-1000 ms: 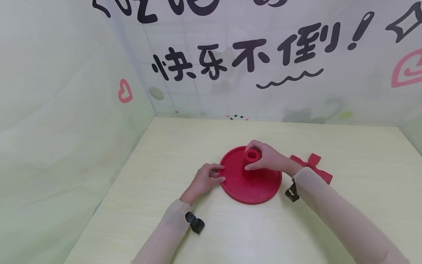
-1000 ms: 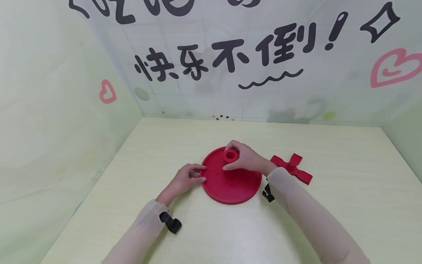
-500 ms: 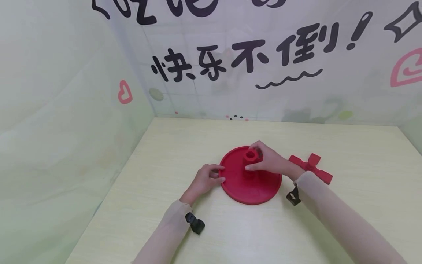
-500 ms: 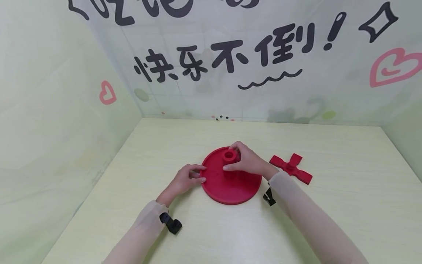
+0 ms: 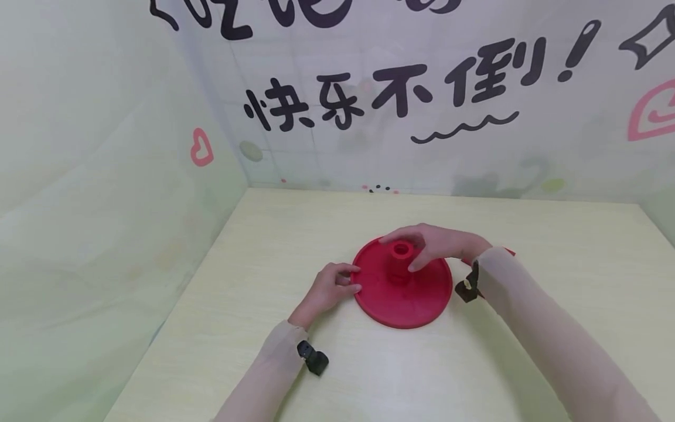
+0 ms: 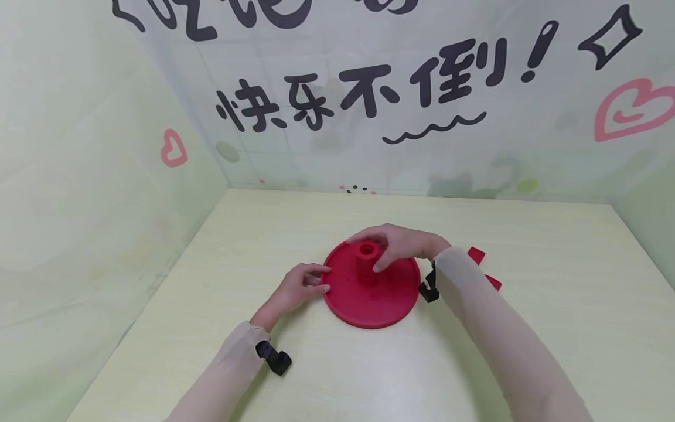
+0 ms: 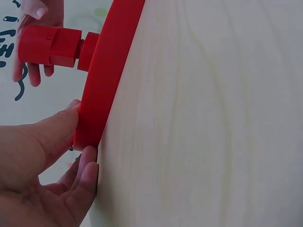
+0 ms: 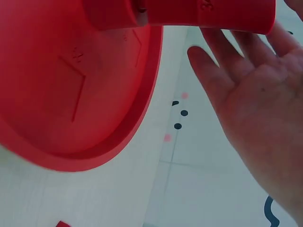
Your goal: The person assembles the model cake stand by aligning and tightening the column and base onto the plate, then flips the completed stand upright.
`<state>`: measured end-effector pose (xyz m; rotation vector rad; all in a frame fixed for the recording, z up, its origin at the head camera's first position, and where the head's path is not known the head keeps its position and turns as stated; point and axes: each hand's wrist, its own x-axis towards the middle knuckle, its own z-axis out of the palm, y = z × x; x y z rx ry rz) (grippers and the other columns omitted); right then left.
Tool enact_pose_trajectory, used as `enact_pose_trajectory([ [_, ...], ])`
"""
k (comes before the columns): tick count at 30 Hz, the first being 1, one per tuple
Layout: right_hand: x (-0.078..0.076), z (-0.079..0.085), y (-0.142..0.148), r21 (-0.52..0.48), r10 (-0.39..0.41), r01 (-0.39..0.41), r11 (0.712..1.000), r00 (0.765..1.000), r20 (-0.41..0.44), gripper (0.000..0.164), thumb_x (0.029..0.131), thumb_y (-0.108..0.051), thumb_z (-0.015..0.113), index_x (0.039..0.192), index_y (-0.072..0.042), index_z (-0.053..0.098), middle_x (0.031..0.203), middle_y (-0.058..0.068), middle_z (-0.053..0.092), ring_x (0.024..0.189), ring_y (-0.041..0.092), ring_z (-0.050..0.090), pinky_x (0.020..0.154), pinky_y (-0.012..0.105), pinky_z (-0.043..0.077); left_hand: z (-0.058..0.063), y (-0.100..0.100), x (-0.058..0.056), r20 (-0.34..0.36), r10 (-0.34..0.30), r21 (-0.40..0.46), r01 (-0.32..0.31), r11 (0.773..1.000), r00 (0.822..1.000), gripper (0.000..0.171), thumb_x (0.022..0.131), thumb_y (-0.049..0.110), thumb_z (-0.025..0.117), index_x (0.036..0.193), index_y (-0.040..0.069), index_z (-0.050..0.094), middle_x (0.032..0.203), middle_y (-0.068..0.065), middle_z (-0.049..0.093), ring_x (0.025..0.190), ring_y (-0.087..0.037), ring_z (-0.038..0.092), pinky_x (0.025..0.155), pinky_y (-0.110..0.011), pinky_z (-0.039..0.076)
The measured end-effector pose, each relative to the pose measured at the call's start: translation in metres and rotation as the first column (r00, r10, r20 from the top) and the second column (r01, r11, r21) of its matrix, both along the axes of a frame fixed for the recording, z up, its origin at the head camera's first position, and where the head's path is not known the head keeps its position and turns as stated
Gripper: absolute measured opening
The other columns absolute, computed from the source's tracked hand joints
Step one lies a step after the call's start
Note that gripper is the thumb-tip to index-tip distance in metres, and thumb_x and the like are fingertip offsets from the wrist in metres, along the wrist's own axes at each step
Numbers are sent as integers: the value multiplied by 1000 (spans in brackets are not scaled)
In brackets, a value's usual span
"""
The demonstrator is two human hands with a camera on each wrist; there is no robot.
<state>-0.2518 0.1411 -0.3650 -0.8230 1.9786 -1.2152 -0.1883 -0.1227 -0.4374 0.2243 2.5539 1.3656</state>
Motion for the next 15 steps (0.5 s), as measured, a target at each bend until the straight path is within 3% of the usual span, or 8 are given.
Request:
enact_pose_trajectory([
  [4, -1, 3, -2, 11, 19, -19, 1000, 1000, 7, 61, 73, 1, 71, 129, -13, 52, 124, 8, 49, 113, 29, 45, 78, 39, 51, 1, 1, 0, 3, -1, -6, 1, 1000, 1000, 36, 81, 14, 70, 116, 13, 63, 105, -6, 50, 89, -19, 55, 72, -27, 51],
  [10, 0, 1, -2, -10, -41, 42, 999, 999, 22, 56, 70, -3, 75, 122, -8, 55, 118, 11, 51, 109, 30, 47, 77, 40, 51, 0, 1, -1, 3, 7, -13, -7, 1000, 1000, 35, 81, 15, 71, 115, 14, 63, 104, -5, 50, 89, -19, 55, 72, -27, 51],
  [15, 4, -8, -3, -47, -100, 99, 994, 995, -20, 51, 69, -6, 77, 115, -8, 55, 114, 11, 52, 106, 30, 49, 76, 39, 51, 0, 0, 0, 1, 7, -11, -7, 1000, 1000, 35, 81, 14, 71, 115, 14, 63, 103, -6, 50, 88, -19, 55, 72, -27, 51],
])
